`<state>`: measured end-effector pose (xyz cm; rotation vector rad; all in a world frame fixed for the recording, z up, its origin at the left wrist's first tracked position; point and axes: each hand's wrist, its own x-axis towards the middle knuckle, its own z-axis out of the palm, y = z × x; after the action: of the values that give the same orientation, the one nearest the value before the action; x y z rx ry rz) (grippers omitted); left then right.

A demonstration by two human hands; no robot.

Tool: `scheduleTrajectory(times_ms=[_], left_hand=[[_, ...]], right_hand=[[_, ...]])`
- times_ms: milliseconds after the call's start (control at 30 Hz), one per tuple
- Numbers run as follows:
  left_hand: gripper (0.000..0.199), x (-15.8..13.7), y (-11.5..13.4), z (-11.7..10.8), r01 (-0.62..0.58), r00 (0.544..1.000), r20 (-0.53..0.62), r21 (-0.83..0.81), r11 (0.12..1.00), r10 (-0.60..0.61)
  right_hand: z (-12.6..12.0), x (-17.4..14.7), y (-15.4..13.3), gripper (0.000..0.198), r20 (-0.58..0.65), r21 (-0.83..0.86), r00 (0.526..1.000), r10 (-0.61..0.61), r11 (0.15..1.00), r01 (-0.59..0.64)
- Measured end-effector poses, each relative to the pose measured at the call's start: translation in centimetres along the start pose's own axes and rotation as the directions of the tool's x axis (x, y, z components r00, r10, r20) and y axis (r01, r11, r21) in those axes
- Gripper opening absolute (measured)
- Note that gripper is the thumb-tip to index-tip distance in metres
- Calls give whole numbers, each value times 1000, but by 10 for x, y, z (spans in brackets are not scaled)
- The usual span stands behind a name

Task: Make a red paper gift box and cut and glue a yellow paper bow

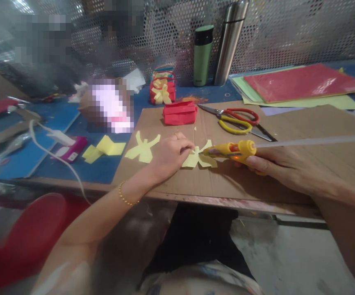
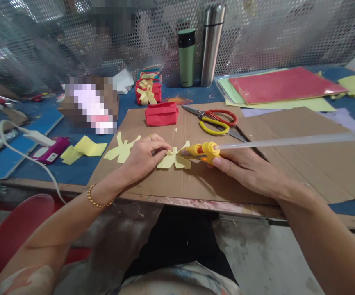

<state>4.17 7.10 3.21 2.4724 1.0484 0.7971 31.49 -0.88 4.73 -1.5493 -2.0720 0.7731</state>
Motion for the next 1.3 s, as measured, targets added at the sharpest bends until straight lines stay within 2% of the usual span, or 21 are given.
scheduleTrajectory(times_ms=[167,333,933,1300], left_hand=[[21,0,-6,1,-162,987,6,164,973,164],[23,0,-9,3,-243,970,52,317,917,239],[31,-2,-6,3,-279,960,89,395,875,266],[31,-3,-8,4,-288,957,87,401,870,276]], right_hand=[[0,1,-3,62,-11,24,1000,-6,1000,6],[0,1,-5,61,-21,20,1000,-18,1000,18],[-2,0,-7,68,-12,24,1000,9,1000,-8],[-1,0,-4,72,-63,2,997,35,999,-35]])
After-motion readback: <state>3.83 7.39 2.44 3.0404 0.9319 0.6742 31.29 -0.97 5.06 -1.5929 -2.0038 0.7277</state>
